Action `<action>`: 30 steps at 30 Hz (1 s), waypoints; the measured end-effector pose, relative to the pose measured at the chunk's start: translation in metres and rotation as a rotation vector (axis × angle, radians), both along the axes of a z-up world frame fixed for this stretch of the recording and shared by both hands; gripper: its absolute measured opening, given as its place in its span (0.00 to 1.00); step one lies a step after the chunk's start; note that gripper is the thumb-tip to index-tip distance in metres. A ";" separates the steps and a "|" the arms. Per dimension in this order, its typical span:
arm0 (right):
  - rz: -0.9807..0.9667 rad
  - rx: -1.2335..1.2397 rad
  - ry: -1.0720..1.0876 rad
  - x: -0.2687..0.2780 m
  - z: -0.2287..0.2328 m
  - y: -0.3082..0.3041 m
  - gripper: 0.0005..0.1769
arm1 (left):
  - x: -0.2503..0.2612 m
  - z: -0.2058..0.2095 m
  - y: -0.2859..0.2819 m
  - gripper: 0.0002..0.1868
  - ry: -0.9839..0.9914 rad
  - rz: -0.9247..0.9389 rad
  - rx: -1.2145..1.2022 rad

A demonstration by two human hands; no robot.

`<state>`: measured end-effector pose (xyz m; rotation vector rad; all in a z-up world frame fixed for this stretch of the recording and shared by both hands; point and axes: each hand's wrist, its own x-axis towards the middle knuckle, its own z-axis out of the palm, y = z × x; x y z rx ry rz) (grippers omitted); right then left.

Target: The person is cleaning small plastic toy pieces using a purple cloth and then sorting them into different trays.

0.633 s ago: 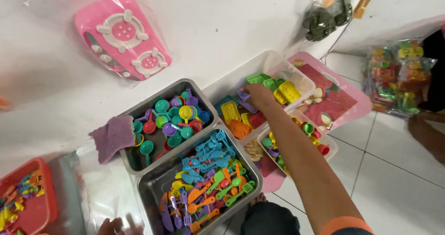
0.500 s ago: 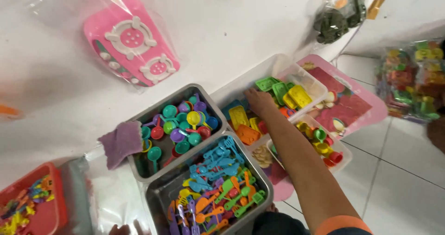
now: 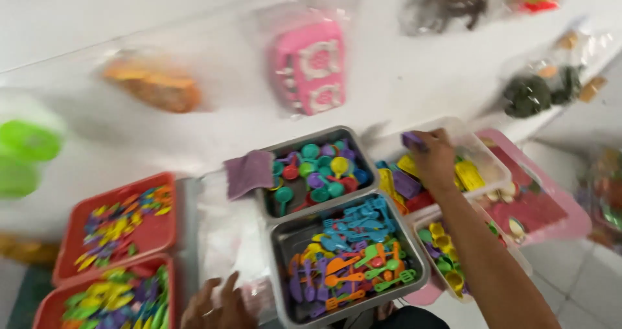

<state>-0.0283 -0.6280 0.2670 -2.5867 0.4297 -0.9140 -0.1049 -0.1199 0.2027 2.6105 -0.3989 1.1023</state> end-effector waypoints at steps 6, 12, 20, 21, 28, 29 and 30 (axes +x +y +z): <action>0.232 -0.009 -0.287 -0.057 0.109 0.120 0.18 | -0.039 0.102 -0.013 0.21 -0.058 -0.033 -0.117; 0.845 -0.155 -0.248 -0.083 0.142 0.292 0.30 | 0.004 0.160 -0.014 0.55 1.101 -1.128 -1.372; 0.970 0.058 0.164 -0.017 0.139 0.362 0.34 | 0.065 0.105 0.056 0.21 0.736 -0.622 -2.242; 0.971 0.051 0.186 0.012 0.127 0.351 0.34 | 0.070 0.118 0.061 0.21 0.738 -0.612 -2.265; 0.576 -0.299 0.469 0.106 0.058 0.322 0.32 | 0.093 0.114 0.068 0.34 0.480 -0.410 -1.928; 0.527 -0.396 0.463 0.112 0.052 0.322 0.26 | 0.094 0.113 0.065 0.31 0.491 -0.419 -1.898; 0.533 -0.397 0.462 0.112 0.056 0.326 0.26 | 0.088 0.121 0.067 0.31 0.486 -0.415 -1.899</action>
